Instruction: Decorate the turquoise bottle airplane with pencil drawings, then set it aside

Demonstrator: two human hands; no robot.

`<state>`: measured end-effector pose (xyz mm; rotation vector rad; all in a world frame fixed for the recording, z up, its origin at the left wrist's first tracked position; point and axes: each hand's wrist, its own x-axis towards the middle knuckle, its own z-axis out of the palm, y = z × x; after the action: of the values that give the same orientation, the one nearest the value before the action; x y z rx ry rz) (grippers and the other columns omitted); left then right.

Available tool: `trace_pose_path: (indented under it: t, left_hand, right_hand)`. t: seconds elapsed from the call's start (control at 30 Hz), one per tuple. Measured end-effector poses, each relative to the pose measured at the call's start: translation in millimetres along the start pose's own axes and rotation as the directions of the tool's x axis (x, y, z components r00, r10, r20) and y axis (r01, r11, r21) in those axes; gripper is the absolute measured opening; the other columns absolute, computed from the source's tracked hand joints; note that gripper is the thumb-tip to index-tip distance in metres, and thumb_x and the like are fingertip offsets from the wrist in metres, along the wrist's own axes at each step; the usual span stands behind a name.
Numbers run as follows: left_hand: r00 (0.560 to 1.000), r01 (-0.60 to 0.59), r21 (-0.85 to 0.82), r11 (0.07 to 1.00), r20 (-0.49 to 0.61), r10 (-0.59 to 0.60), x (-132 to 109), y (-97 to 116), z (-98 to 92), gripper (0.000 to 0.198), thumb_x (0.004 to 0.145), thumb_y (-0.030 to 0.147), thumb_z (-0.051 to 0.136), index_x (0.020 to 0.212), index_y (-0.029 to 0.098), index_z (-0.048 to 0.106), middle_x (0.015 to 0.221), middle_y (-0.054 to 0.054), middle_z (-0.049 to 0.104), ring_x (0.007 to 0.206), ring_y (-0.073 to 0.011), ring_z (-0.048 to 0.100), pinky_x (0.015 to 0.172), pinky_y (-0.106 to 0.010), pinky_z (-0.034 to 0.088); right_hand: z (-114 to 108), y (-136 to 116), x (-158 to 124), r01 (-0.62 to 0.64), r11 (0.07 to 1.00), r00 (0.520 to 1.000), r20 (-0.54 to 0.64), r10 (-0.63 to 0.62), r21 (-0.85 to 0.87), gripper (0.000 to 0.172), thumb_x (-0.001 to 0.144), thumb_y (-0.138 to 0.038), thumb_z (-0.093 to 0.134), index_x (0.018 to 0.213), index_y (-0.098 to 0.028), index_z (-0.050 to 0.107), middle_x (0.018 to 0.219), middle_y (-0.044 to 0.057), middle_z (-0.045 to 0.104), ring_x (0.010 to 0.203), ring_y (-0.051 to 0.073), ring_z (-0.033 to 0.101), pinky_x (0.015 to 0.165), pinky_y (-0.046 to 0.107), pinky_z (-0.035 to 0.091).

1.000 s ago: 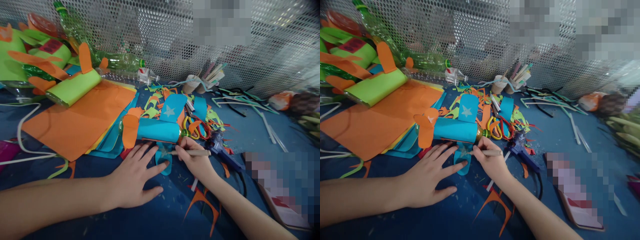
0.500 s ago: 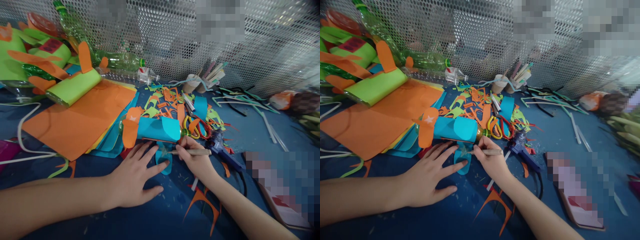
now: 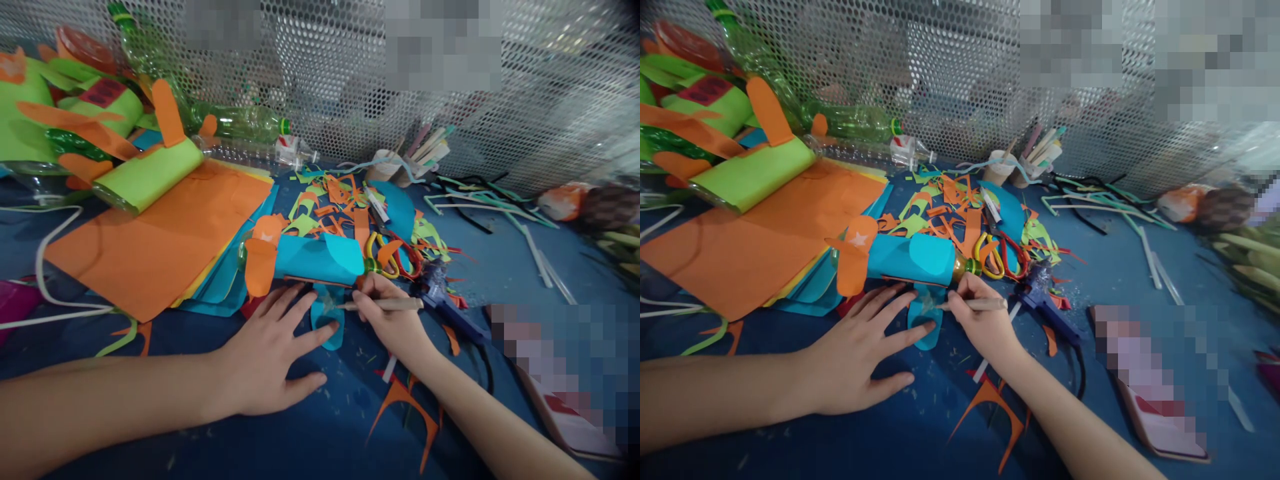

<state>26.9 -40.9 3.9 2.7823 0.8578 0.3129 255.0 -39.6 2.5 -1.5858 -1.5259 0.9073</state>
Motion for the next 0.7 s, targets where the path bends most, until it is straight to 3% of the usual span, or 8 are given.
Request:
trace_pose_path:
  t: [0.7]
  left_hand:
    - [0.999,0.002,0.001,1.0,0.032,-0.002,-0.2,0.4,0.4,0.059,0.087,0.056,0.046,0.142,0.035,0.035,0.145,-0.015,0.031,0.131,-0.0435,0.03,0.098,-0.065,0.034]
  right_hand:
    - [0.5,-1.8,0.3,-0.008,1.0,1.0,0.014,0.008,0.019,0.025,0.083,-0.028,0.054,0.064,-0.023,0.04,0.048,-0.006,0.045,0.045,0.011,0.039,0.046,0.025,0.03]
